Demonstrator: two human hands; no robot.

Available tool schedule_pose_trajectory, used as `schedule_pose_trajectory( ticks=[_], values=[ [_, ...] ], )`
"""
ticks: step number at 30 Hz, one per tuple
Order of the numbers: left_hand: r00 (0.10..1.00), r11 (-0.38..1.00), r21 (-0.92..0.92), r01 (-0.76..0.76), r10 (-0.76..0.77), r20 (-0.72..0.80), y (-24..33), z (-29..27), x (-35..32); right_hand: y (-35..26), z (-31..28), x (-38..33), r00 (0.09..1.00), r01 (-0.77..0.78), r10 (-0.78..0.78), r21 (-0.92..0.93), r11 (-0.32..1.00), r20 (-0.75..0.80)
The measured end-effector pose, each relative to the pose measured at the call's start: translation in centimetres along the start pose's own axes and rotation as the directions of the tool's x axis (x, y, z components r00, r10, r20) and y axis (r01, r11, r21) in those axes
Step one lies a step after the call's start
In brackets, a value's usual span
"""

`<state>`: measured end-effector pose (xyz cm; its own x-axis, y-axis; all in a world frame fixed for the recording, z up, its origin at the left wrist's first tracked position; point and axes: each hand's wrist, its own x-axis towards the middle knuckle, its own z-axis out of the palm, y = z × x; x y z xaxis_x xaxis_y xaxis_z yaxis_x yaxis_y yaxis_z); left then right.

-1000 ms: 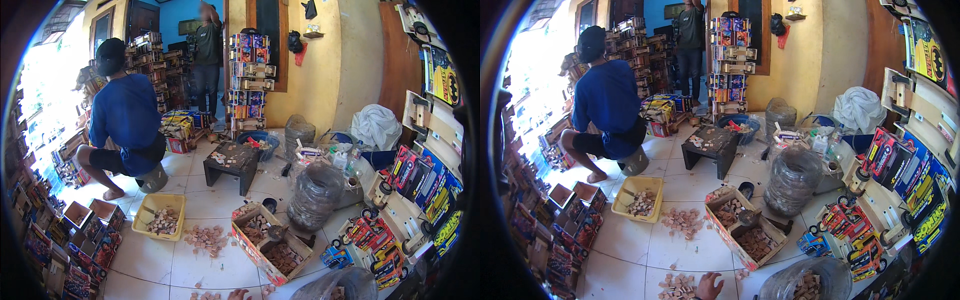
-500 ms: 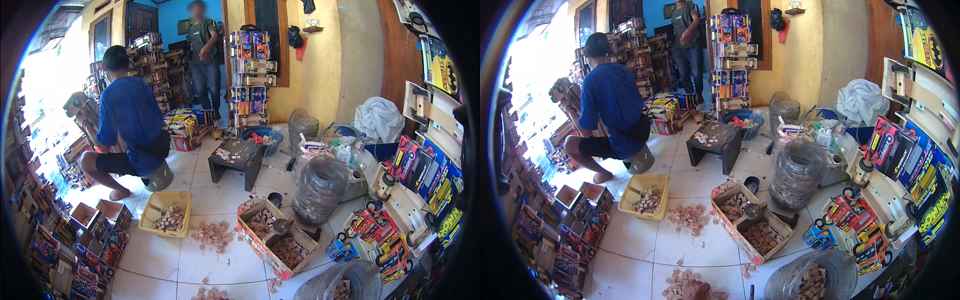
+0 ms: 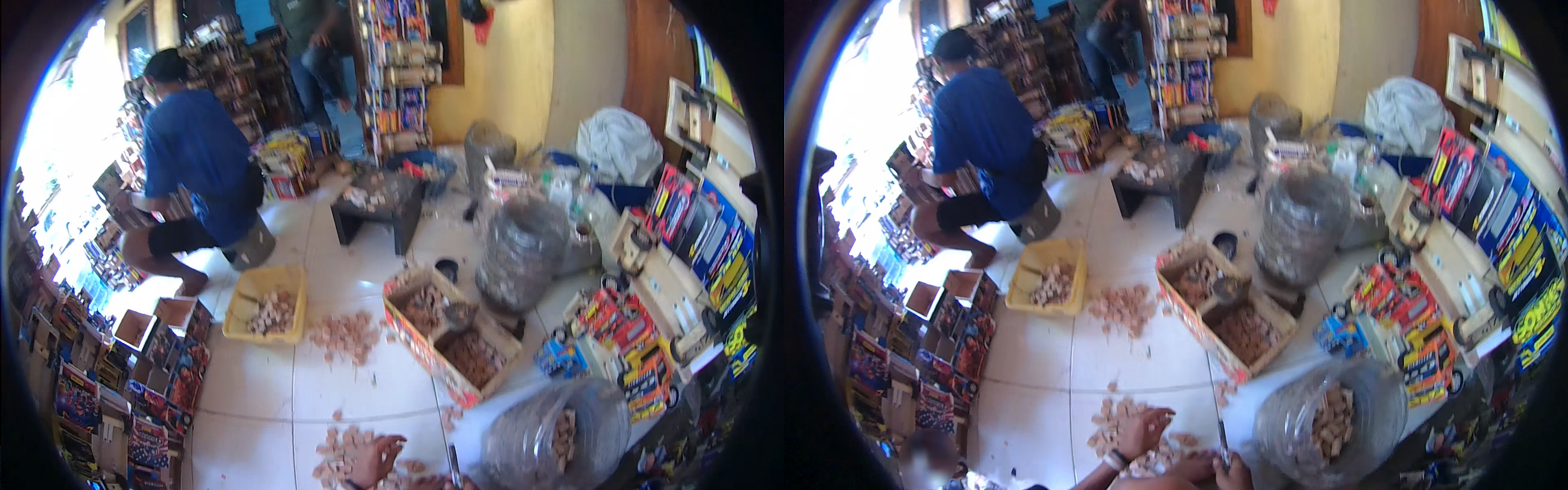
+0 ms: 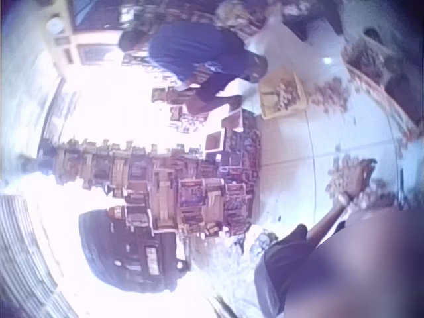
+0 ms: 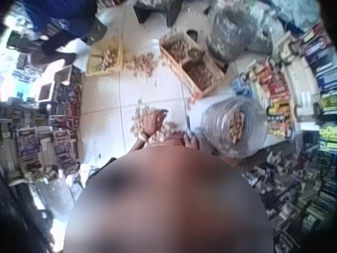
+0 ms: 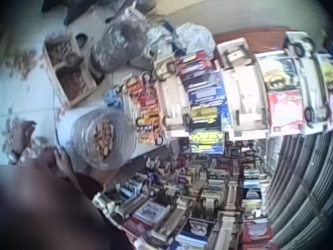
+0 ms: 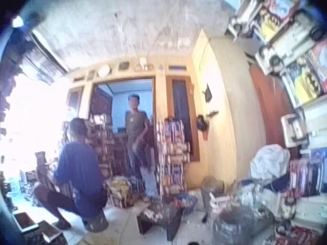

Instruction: The person sits on the floor and uses a utility knife to carve small wooden blocks. They pick up blocks from a pile, shave off edges, and place the finished pieces into a nearby container.

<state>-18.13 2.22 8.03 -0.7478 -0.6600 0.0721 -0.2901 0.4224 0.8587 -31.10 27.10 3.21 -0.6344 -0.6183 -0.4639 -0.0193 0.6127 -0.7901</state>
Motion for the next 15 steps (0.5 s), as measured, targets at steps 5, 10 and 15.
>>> schedule_pose_trajectory(
  ticks=[5,10,15],
  values=[
    [0.998,0.992,-0.111,0.060,-0.059,0.015,3.2,0.8,1.6,-3.7,-0.4,-0.9,0.999,0.021,-0.021,-0.005,1.000,-0.028],
    [0.997,0.999,-0.022,0.046,-0.045,0.070,4.8,1.3,2.0,-7.5,-1.4,-2.1,0.999,-0.040,0.042,-0.072,0.997,0.027],
    [0.992,1.000,-0.001,0.023,-0.023,0.125,5.2,1.2,2.2,-9.0,-1.5,-2.7,0.993,-0.061,0.064,-0.036,0.997,0.101]
  ],
)
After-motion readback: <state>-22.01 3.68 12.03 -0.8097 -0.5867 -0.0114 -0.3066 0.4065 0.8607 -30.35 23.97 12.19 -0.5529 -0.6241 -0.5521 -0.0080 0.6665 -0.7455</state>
